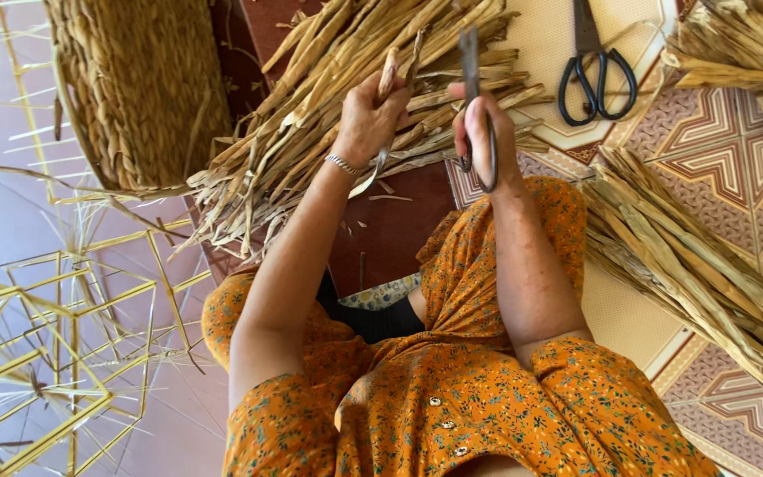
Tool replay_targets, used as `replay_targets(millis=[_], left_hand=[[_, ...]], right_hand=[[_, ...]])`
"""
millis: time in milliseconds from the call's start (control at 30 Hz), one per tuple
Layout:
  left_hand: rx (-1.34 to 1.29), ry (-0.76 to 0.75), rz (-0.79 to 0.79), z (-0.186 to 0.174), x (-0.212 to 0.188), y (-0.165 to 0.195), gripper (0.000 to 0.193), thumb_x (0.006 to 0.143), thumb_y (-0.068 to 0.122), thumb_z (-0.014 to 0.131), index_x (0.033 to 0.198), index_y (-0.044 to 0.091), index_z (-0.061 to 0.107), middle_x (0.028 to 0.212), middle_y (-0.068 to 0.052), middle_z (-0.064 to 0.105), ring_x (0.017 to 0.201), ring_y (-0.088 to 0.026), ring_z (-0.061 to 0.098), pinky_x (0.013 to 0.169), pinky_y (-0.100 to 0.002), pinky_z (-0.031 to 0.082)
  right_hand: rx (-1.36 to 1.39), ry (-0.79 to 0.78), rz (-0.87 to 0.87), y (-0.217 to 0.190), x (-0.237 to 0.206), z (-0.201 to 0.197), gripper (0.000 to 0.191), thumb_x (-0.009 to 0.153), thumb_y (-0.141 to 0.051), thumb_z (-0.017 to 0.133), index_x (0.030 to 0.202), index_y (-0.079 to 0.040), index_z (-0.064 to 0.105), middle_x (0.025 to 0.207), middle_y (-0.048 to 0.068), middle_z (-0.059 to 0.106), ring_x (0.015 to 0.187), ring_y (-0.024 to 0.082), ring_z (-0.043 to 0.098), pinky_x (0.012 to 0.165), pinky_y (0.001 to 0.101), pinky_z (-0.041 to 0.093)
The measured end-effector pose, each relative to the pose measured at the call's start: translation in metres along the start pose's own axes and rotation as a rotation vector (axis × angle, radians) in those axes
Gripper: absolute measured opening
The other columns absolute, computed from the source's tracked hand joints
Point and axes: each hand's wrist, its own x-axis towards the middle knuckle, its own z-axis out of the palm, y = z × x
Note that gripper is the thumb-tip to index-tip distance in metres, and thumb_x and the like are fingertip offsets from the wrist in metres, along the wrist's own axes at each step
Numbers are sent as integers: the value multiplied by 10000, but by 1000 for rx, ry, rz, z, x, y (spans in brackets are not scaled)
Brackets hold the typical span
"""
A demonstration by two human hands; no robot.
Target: The person sits on the floor and uses shears to trim and split dried plant stems. They repeatedly pick up stems, cut them into smaller pieces, and set the trimmed pieces aside.
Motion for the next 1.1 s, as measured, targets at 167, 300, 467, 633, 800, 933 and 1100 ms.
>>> replay_targets(millis=[167,300,467,633,800,933,1100], left_hand=[[-66,60,83,-23,-33,17,114,989,146,734,983,33,723,713,57,612,636,-31,524,559,-213,439],[7,98,149,-18,-43,24,92,952,135,758,959,45,741,739,75,614,676,-13,518,597,-215,459],[119,88,157,-8,-40,23,143,938,176,758,909,41,723,711,58,627,675,-18,532,609,-236,488],[157,78,89,-4,-39,8,170,977,218,721,913,62,703,710,24,641,654,-29,558,575,-238,489],[70,107,190,-24,-23,-10,255,1102,284,564,914,118,604,816,-15,739,702,-56,719,590,-273,618],[636,343,261,-48,0,-6,218,1087,309,573,981,123,614,660,12,727,549,-76,575,395,-287,477],[939,245,9,-23,22,-2,319,1091,376,575,973,79,565,666,-48,651,499,-125,582,399,-277,460]], right_hand=[[-21,-276,-53,-5,-7,22,755,1100,-652,354,1438,-1,535,799,-34,525,658,53,508,579,239,460],[-18,-279,-51,-16,-15,29,663,1143,-577,380,1456,-12,528,790,-32,493,656,58,468,592,243,425],[-33,-186,-9,-22,-22,27,605,1135,-532,332,1404,-32,540,691,-52,443,551,37,431,502,208,391],[3,13,-66,-3,-21,31,671,1127,-591,286,1263,-26,620,624,-55,446,479,46,399,441,235,359],[165,383,-69,9,-2,-2,848,1024,-758,257,1161,-11,634,598,-42,461,439,71,430,367,268,380],[313,539,66,8,0,-16,898,992,-779,292,1205,29,619,627,-30,486,458,79,430,396,266,363],[338,448,103,5,5,-6,888,994,-772,313,1237,33,597,631,-12,488,456,86,429,419,253,355]])
